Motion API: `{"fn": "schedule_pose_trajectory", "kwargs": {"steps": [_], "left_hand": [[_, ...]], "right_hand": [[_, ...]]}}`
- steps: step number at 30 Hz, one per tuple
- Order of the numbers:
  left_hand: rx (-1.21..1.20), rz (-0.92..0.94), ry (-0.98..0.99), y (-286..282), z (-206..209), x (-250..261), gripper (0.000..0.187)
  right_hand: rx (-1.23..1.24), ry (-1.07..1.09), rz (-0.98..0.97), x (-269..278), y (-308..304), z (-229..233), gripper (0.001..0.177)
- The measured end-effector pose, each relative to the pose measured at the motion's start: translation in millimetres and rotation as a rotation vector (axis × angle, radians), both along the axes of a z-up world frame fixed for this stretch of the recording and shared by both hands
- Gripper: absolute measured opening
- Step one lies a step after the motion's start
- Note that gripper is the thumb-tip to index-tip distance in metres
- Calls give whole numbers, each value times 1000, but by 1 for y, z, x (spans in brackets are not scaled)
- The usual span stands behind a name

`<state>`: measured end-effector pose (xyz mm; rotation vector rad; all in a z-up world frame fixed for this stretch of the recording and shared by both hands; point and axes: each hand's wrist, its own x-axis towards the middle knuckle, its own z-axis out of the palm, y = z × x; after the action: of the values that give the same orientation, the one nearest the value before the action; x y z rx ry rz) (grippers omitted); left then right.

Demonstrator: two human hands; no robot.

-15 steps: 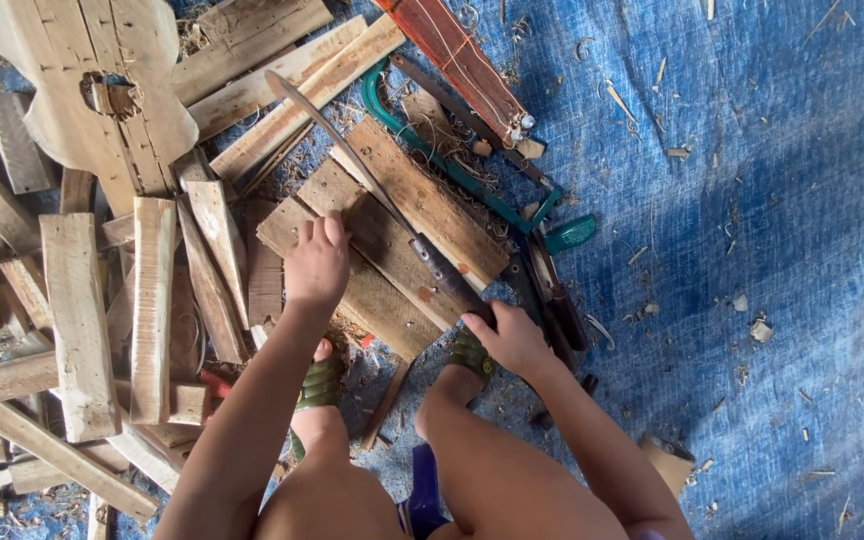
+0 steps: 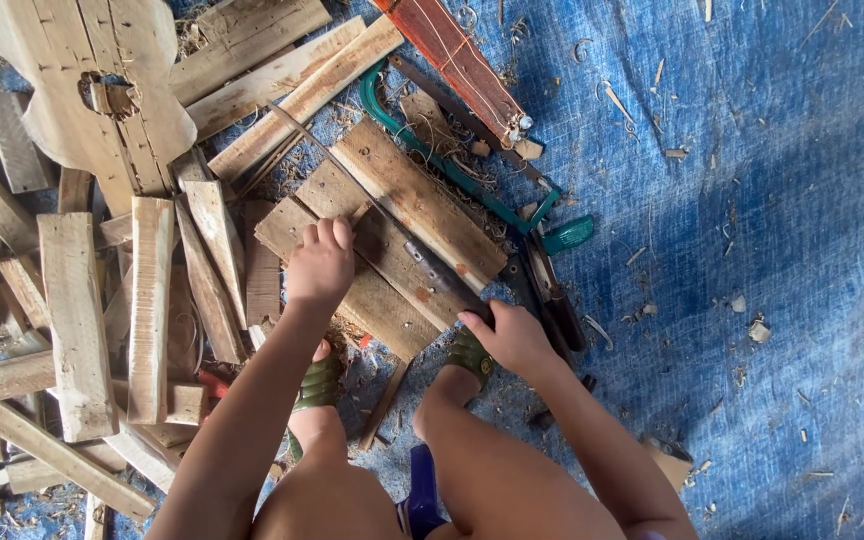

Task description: The person is using a hand-held saw blade to cut through a wooden plank while sitting on a workshop floor.

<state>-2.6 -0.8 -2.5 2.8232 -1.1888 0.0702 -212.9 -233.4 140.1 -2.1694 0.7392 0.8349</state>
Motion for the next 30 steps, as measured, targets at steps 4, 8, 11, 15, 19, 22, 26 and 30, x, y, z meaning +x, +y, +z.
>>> {"fn": "schedule_pose_trajectory", "kwargs": {"steps": [4, 8, 11, 15, 19, 22, 26, 30], "left_hand": [[-2, -11, 4, 0, -2, -2, 31], [-30, -20, 46, 3, -11, -3, 29], [-52, -58, -122, -5, 0, 11, 19], [-55, -13, -29, -4, -10, 3, 14], [-111, 4, -73, -2, -20, 9, 15], [-51, 26, 43, -2, -15, 10, 8], [-79, 17, 35, -1, -14, 10, 11], [-45, 15, 88, -1, -16, 9, 12]], "right_hand": [[-92, -197, -19, -5, -5, 8, 53], [-35, -142, -29, 1, -5, 31, 55], [-69, 44, 80, 2, -12, 20, 56], [23, 141, -16, -6, -5, 12, 58], [100, 80, -90, -8, -4, -5, 58], [65, 12, -90, -18, -8, -20, 60], [48, -92, -95, -10, -1, -2, 56], [44, -42, -38, 0, 7, 13, 51]]}}
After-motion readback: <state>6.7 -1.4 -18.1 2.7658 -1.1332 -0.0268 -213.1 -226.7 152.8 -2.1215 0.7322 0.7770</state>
